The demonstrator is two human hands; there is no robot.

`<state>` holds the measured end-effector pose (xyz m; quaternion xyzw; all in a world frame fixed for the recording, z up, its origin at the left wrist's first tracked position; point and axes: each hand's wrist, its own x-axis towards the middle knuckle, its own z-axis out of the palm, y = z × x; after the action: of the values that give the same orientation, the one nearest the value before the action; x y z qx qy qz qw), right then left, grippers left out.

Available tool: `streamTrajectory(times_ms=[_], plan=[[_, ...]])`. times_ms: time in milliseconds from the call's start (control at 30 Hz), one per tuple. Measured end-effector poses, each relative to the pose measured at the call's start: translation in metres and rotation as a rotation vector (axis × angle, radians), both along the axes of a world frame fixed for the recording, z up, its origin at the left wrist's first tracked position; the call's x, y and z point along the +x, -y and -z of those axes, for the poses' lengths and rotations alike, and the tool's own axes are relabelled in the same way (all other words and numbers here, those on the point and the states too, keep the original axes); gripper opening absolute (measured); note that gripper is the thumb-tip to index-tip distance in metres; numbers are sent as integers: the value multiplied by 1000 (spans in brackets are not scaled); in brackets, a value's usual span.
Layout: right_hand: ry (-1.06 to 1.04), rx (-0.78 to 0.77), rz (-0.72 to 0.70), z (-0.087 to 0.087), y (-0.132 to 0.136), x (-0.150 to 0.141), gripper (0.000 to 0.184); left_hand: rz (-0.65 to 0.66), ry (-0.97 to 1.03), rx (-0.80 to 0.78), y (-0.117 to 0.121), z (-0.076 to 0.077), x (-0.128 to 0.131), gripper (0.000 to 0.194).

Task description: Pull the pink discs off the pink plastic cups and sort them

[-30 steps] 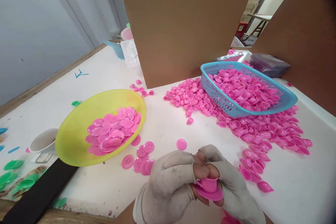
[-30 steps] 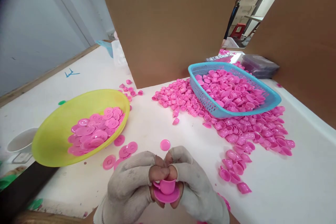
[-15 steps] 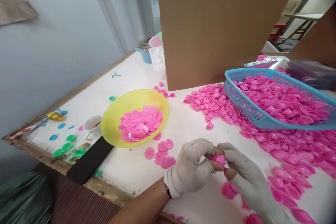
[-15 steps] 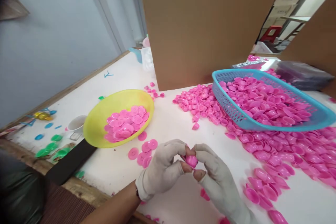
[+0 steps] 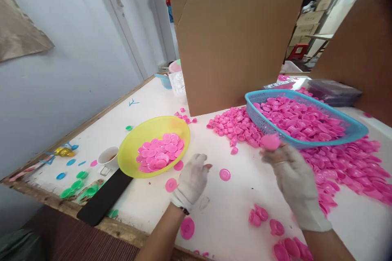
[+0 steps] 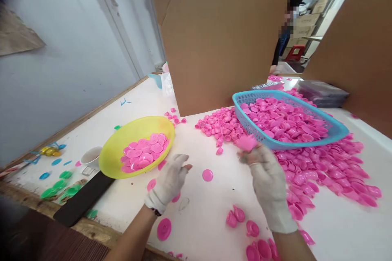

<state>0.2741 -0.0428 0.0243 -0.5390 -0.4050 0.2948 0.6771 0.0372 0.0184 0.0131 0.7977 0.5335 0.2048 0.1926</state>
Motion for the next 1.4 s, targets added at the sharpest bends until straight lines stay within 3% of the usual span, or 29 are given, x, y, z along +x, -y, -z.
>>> streamTrajectory(times_ms=[67,133,200,267,367,500,567,667,733,833,933,1067,1233,1400], plan=[[-226,191,99,-6,0,10,47,-35,-183,-27,-3,1,-15,17],[-254,228,70,-4,0,10,50,-33,-378,-91,-6,3,-23,17],[-43,101,-12,8,-3,3,39,-33,-525,-144,-7,6,-26,16],[288,-63,-103,26,-9,-8,27,-60,-528,-171,-6,9,-22,13],[710,-183,-143,51,-25,-20,35,-40,-436,-215,-2,10,-7,15],[1010,-322,-123,64,-46,-20,56,84,-270,-246,2,2,23,11],[1111,-377,-123,64,-51,-19,58,132,-79,-276,-1,-1,39,6],[1227,-440,-145,64,-53,-18,52,144,307,-480,-7,1,57,10],[1237,-463,-143,65,-53,-18,47,79,531,-633,-10,6,62,18],[1220,-491,-120,67,-55,-18,50,22,723,-738,-12,13,59,28],[1210,-518,-107,70,-60,-18,51,31,762,-792,-15,16,51,38],[1173,-513,-85,72,-63,-16,38,16,754,-801,-19,16,47,40],[1109,-389,-126,60,-52,-19,19,4,774,-809,-18,14,47,36],[974,-145,-241,48,-33,-30,20,44,837,-832,-18,11,44,31]])
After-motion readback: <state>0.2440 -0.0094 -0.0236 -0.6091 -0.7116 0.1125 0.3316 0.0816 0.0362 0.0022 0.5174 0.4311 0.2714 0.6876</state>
